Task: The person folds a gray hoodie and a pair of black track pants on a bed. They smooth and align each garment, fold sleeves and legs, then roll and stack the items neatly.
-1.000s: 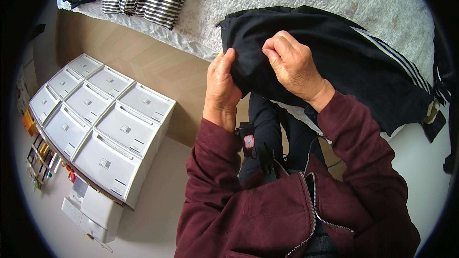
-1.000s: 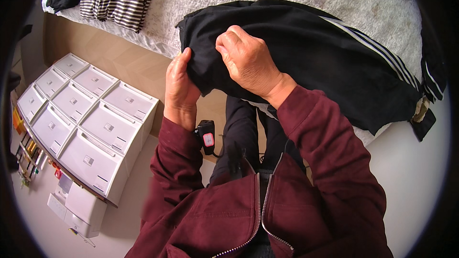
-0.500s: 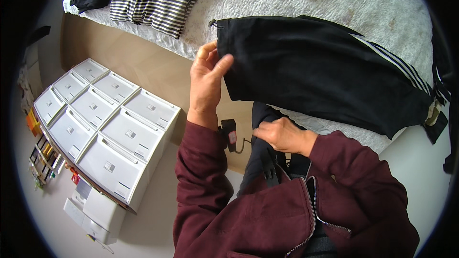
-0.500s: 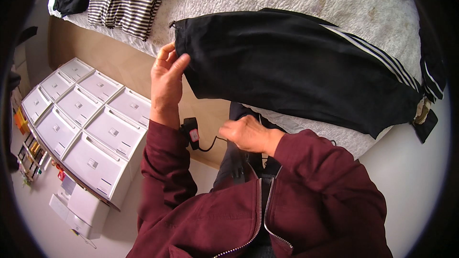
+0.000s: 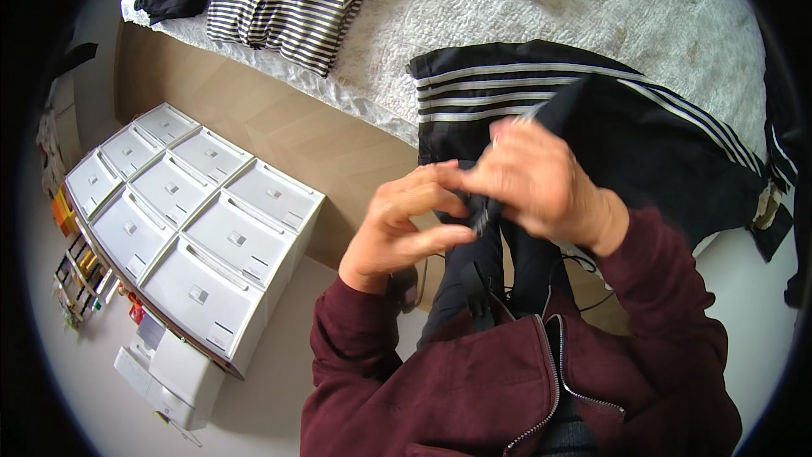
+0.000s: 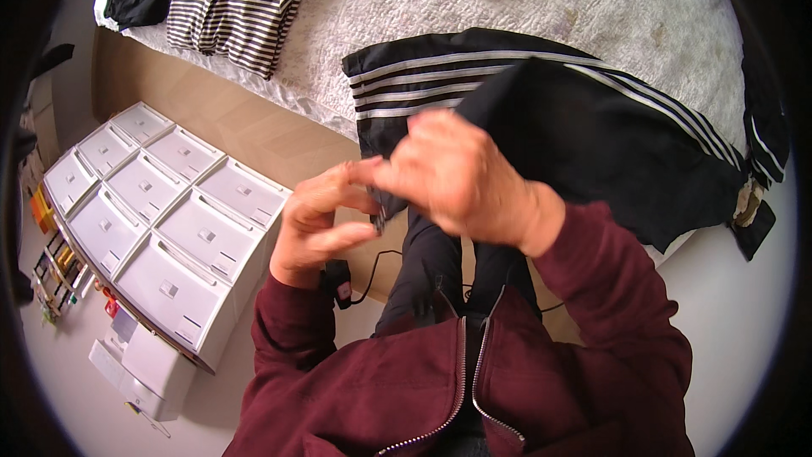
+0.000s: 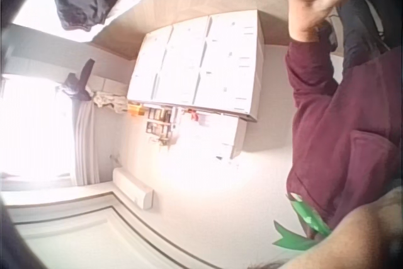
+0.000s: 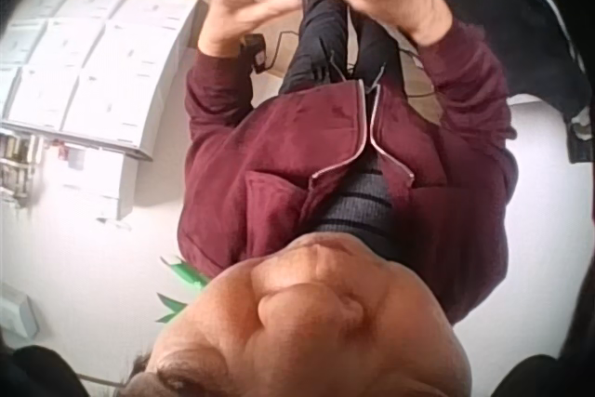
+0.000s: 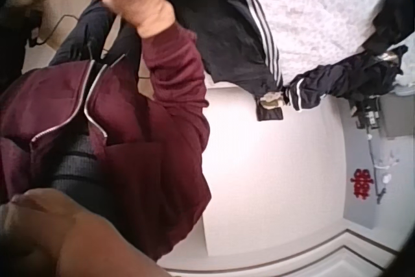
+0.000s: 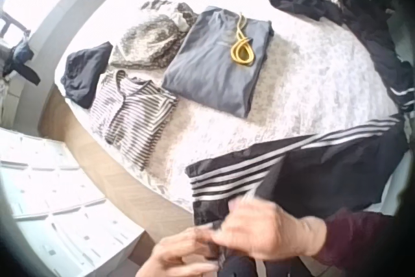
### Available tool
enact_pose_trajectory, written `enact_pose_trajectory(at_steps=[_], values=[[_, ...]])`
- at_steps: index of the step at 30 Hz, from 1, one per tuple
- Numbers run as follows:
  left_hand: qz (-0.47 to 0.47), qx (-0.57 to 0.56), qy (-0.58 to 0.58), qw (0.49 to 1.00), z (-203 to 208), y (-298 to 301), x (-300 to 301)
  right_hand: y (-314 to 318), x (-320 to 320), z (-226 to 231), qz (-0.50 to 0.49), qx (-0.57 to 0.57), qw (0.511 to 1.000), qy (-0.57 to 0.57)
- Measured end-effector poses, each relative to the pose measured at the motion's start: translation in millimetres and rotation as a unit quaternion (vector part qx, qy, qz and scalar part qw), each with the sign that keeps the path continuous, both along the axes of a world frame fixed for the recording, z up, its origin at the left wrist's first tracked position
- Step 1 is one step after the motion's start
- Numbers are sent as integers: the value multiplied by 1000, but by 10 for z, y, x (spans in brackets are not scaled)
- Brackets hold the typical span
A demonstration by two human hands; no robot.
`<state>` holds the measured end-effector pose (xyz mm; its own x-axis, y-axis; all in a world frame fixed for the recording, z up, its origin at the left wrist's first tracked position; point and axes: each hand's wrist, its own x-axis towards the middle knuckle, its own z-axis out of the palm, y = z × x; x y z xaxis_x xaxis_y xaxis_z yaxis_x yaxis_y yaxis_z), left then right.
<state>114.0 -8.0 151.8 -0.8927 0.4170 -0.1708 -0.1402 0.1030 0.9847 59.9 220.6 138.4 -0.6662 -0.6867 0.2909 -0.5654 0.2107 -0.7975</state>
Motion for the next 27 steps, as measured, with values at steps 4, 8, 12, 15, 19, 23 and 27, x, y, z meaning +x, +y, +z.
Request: enact_pose_trajectory(at_steps=[4, 8, 12, 15, 19, 23, 27], values=[[264, -94, -100, 955, -387, -81, -125, 75, 277, 235, 14, -18, 999, -36], [266, -172, -102, 943, -1027, -7, -396, 89, 355, 516, 78, -15, 993, -91], [251, -67, -232, 937, -1196, 55, -723, -14, 332, 741, 124, -97, 979, -133], [201, 80, -242, 946, -1107, 29, -830, -174, 125, 559, 132, -94, 983, -92], [257, 149, -295, 908, -1094, -57, -860, -484, -426, -254, -74, 4, 995, -73], [269, 115, -310, 904, -1252, -92, -864, -434, -691, -798, -172, 189, 955, -153], [276, 163, -307, 896, -1404, -140, -823, -391, -696, -975, -156, 151, 962, -162]])
